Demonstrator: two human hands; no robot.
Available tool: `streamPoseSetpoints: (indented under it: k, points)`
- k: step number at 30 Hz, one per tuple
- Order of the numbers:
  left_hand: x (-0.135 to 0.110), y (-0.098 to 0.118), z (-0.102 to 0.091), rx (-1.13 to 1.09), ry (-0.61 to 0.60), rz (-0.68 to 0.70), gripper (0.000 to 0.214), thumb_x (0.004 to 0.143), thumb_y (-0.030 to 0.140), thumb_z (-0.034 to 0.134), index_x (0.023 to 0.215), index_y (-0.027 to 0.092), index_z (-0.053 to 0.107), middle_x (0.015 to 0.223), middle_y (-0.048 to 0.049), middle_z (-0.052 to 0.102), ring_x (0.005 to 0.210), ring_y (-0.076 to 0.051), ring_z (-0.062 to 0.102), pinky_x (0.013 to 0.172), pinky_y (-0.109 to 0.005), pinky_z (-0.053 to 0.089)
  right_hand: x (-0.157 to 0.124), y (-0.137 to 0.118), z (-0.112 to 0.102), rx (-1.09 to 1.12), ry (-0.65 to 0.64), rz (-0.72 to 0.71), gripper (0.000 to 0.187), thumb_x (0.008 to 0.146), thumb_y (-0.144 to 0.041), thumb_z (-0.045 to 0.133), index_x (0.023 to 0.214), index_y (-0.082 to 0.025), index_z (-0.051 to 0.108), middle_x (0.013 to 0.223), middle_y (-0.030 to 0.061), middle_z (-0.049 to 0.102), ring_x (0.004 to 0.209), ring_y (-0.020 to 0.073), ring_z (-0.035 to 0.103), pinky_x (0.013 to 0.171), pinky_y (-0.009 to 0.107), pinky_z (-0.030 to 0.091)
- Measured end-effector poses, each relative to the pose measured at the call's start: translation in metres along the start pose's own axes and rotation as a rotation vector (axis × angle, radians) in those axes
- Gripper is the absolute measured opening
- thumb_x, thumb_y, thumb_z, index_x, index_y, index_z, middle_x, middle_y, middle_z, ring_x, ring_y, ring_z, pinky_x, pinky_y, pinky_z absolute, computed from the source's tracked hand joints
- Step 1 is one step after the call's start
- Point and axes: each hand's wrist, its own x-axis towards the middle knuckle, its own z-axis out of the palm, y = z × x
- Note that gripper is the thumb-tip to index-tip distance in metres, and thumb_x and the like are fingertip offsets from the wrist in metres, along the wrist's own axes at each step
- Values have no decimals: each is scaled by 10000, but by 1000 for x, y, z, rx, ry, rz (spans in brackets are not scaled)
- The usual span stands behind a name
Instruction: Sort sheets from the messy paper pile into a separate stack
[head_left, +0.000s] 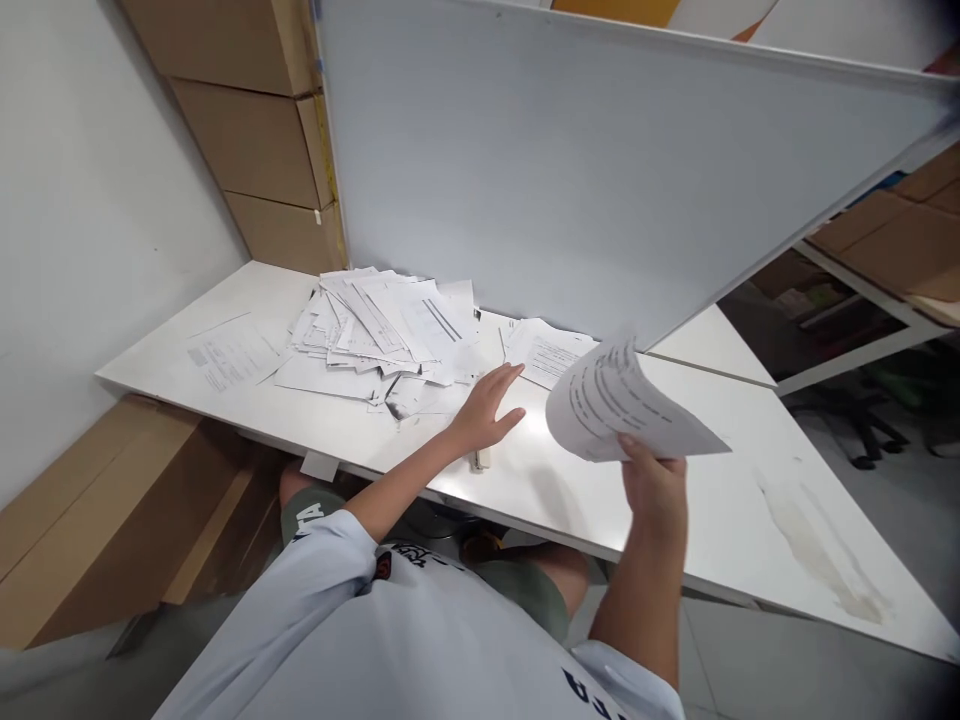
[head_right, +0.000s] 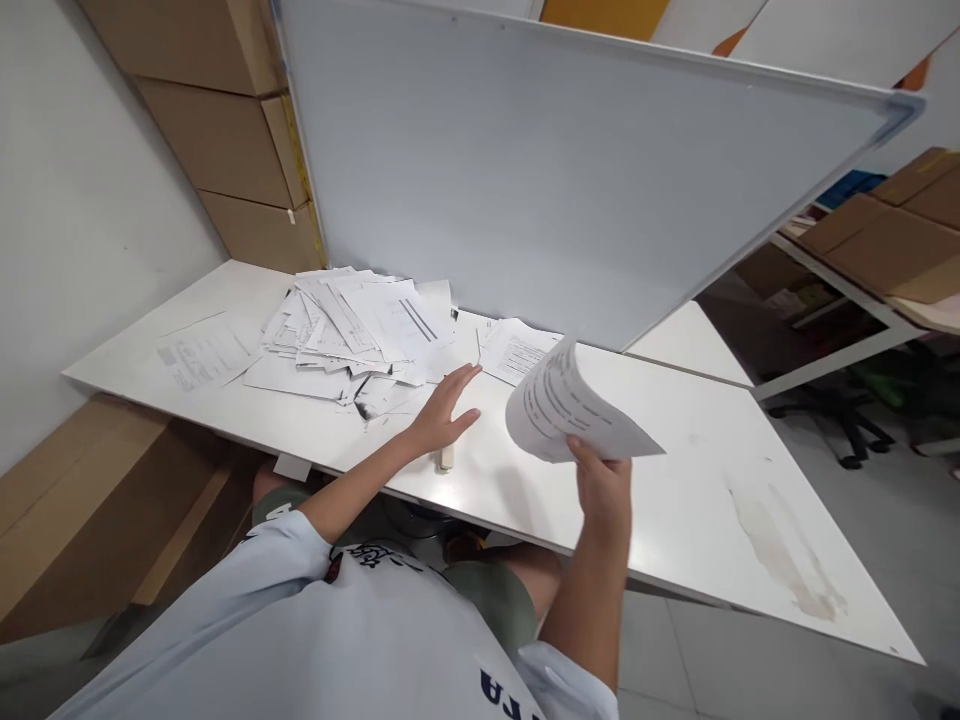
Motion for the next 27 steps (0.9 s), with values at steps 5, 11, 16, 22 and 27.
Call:
streamPoseSetpoints:
  k: [5,11,16,22,27]
  points:
    - [15,25,37,-311,-128,-78,832,896,513,596,1544,251,143,1594,-145,267,1457,-322,293,1153,-465,343,-32,5,-77,-199,240,88,460,501,-359,849,875,-151,681,824,56,710,950,278,656,936,507,496]
    - [-7,38,97,-534,-127,-47,398,925,422,559,1266,219,518,1222,-118,608,1171,-255,584,1005,-414,476,-69,33,-118,-291,488,70,428,521,-446,805,810,-188,623,735,16,637,781,238,615,764,438,535]
    - [-27,23,135,-463,90,58,348,914,306,509,1239,190,462,1030,-91,607,1000,-221,604,940,-429,499,-77,46,-113,-363,583,-109,308,703,-494,618,848,-235,534,755,-4,535,802,217,564,725,360,482]
    - [-28,17,140,-400,73,7,256,930,282,443,1168,195,486,1041,-87,605,976,-218,592,901,-413,506,-73,53,-109,-324,546,-56,277,676,-439,563,863,-253,478,802,-12,504,814,201,534,736,343,462]
    - [-21,37,119,-390,103,26,260,967,333,398,1164,196,498,1015,-84,609,920,-219,593,840,-392,511,-73,34,-108,-259,656,-139,243,671,-369,605,848,-255,484,783,-17,489,780,191,518,727,347,467]
